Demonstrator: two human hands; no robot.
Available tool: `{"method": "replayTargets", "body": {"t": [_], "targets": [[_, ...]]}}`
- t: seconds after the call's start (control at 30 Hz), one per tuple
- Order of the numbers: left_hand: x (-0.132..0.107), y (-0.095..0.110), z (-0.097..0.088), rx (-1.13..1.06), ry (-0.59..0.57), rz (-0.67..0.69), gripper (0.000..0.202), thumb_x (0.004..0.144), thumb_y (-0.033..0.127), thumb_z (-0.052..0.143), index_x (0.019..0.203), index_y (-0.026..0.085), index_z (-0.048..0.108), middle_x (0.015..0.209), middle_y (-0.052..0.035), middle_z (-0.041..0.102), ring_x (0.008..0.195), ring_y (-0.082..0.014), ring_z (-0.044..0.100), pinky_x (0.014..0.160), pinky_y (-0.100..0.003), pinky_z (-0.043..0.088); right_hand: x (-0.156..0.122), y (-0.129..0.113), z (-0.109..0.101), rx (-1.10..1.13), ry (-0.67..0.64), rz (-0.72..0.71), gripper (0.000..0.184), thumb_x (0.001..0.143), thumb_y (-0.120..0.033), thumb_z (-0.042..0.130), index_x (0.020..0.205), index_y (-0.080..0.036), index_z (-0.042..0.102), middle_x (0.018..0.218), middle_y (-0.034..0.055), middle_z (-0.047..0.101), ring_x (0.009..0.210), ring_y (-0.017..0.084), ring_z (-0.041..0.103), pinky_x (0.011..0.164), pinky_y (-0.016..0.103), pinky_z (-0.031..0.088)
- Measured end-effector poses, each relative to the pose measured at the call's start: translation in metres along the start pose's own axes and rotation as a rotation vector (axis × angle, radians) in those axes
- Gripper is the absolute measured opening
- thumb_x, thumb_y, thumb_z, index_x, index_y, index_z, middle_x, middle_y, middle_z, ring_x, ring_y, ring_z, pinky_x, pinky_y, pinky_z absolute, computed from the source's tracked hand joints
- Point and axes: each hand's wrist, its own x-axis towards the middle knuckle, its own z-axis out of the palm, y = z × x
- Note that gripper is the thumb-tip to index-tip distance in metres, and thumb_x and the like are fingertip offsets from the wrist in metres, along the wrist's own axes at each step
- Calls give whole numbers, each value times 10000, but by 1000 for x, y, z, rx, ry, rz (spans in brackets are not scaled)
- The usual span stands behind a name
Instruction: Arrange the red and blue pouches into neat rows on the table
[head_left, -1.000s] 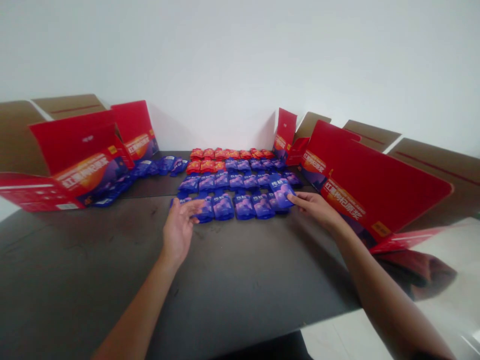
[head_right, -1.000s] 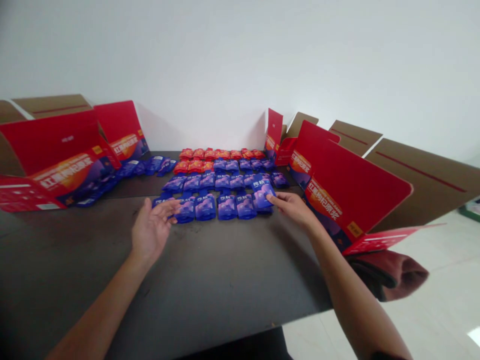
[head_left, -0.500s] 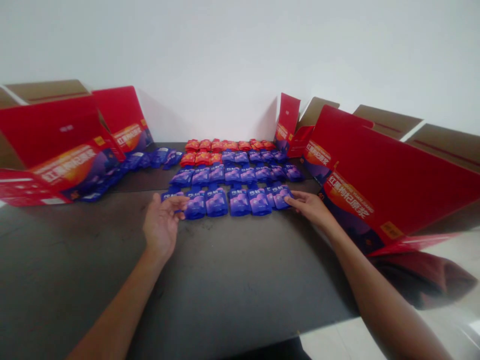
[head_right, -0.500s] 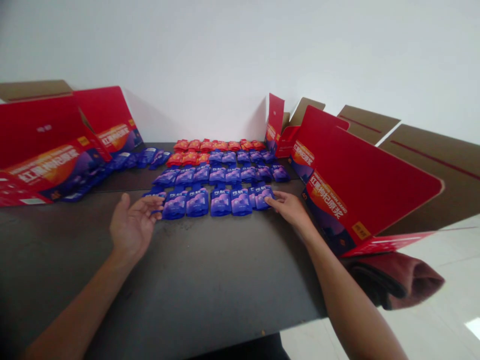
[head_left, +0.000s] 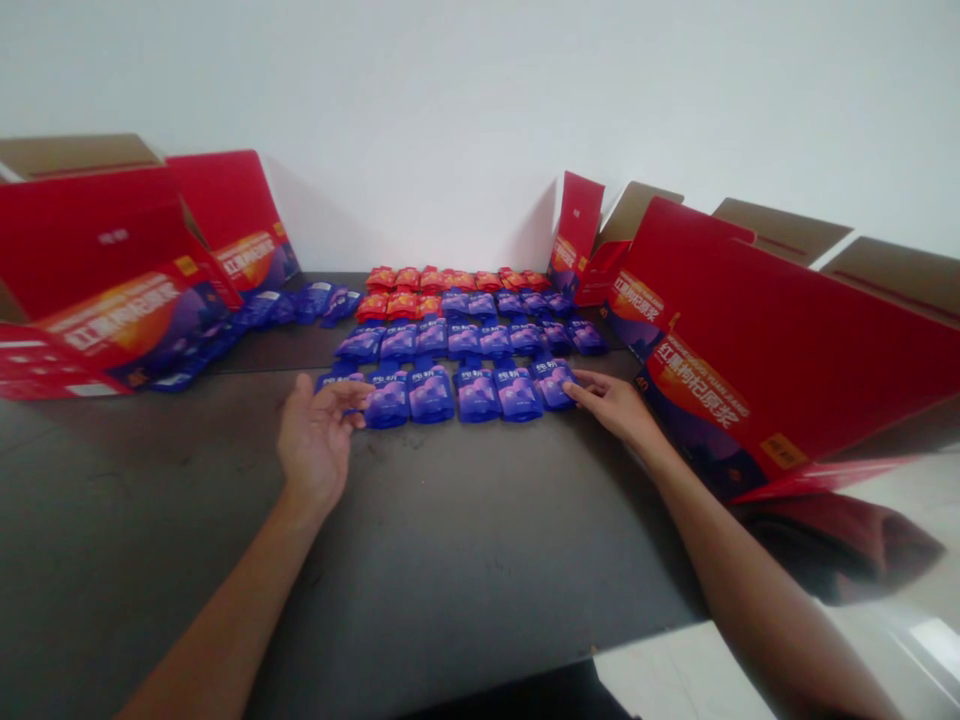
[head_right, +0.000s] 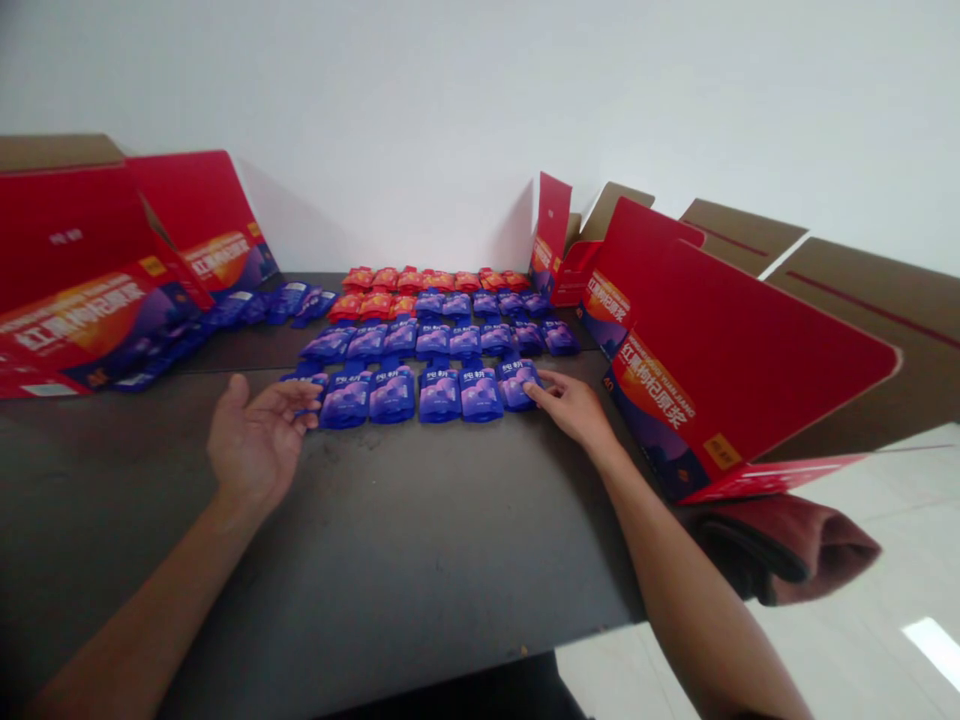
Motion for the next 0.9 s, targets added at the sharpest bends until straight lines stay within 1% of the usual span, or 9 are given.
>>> {"method": "replayTargets", "body": {"t": [0.13,0.23,0.37,0.47,0.63,0.73,0.83,0.9], "targets": [[1,-1,-1,-11,11,-4,594,909,646,404,732,213,770,846,-101,695,778,-217,560,609,-316,398,-2,-4,0,-6,-8,5,661,853,-625,645,1306,-144,676,817,82,737,723,210,668,684,314,502],[1,-1,-1,-7,10,3,581,896,655,416,732,218,763,847,-100,702,776,-218,570,606,-317,400,-4,-6,1,-24,-5,-7,690,856,-643,632,1324,-136,661,800,76,730,723,212,667,659,303,485],[2,-1,-1,-5,9,5,583,911,632,398,746,190,741,835,-105,694,757,-207,569,609,-310,403,-4,-9,2,-68,-3,-9,694,864,-663,608,1322,-144,666,779,68,721,727,215,670,647,299,470],[3,-1,-1,-21,12,16,588,942,597,371,759,165,726,832,-110,691,746,-201,560,602,-305,398,-5,-11,1,-105,14,-4,701,863,-681,596,1315,-151,673,764,66,713,719,216,669,639,300,463],[3,-1,-1,-4,19,8,601,958,589,338,750,174,719,828,-107,676,756,-208,570,584,-309,405,-7,-14,-1,-168,57,-4,698,869,-711,558,1291,-171,690,767,71,711,744,229,671,666,314,474],[5,-3,-2,12,26,16,590,962,580,336,762,172,712,825,-98,671,745,-196,571,581,-299,410,-8,-16,-3,-167,77,-12,679,887,-718,523,1260,-181,704,764,68,705,746,229,669,684,319,476],[6,-8,-3,41,53,52,511,936,556,429,771,162,711,796,-76,646,706,-165,555,562,-270,393,-9,-18,-5,-139,156,-33,648,919,-711,469,1216,-188,711,741,50,683,715,212,648,687,316,468],[6,-11,-2,135,95,117,410,906,512,521,780,168,703,740,-40,611,647,-142,525,537,-255,365,-12,-23,-8,-107,256,-62,607,944,-685,447,1207,-196,693,744,34,663,707,200,630,676,311,456]]}}
